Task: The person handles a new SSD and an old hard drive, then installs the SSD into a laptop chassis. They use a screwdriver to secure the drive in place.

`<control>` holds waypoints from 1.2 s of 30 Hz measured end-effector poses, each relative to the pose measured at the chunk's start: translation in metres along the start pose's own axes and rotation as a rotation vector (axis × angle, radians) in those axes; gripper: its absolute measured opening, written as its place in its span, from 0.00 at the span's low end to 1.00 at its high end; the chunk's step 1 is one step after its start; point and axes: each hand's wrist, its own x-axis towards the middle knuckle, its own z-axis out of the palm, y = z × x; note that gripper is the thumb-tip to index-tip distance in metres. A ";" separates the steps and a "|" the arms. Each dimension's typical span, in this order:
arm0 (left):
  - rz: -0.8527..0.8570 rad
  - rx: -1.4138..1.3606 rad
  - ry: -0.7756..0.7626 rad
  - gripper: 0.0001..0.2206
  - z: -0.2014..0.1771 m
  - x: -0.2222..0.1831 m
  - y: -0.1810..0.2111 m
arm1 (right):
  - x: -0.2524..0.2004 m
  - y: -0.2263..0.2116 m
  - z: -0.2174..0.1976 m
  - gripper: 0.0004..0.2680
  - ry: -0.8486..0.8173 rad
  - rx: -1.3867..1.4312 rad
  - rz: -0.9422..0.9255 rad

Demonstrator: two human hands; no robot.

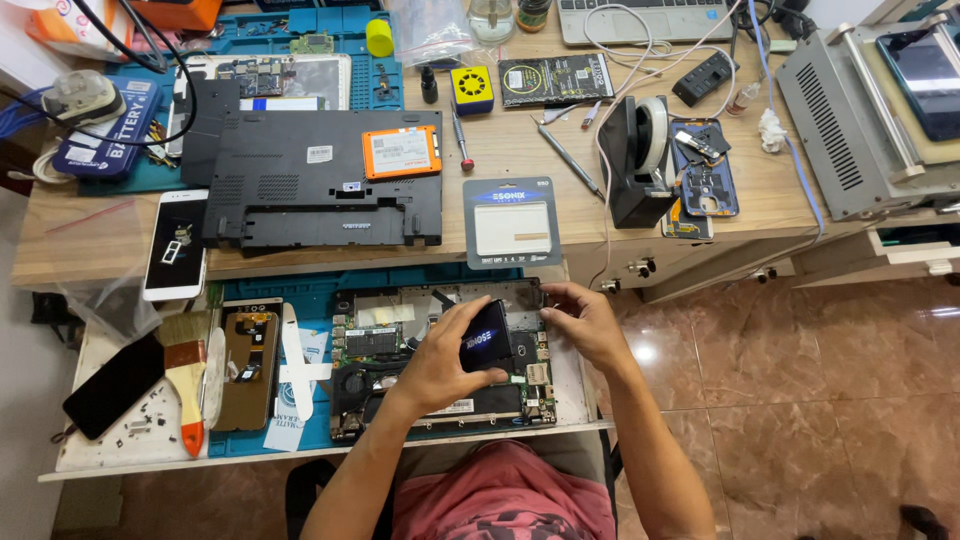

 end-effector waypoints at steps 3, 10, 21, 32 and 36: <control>-0.004 0.134 -0.043 0.40 0.002 0.005 0.001 | 0.003 0.000 -0.003 0.13 -0.018 0.105 0.020; -0.011 0.243 -0.118 0.40 0.000 0.013 0.006 | 0.010 0.018 -0.007 0.14 -0.032 0.206 0.060; -0.030 0.261 -0.150 0.41 0.004 0.016 -0.002 | 0.003 -0.002 -0.008 0.14 -0.111 0.182 -0.002; -0.051 0.267 -0.158 0.40 0.006 0.019 0.002 | 0.014 0.021 -0.013 0.10 -0.091 0.259 0.084; -0.052 0.264 -0.173 0.40 0.006 0.019 0.003 | 0.020 0.034 -0.017 0.10 -0.089 0.268 0.098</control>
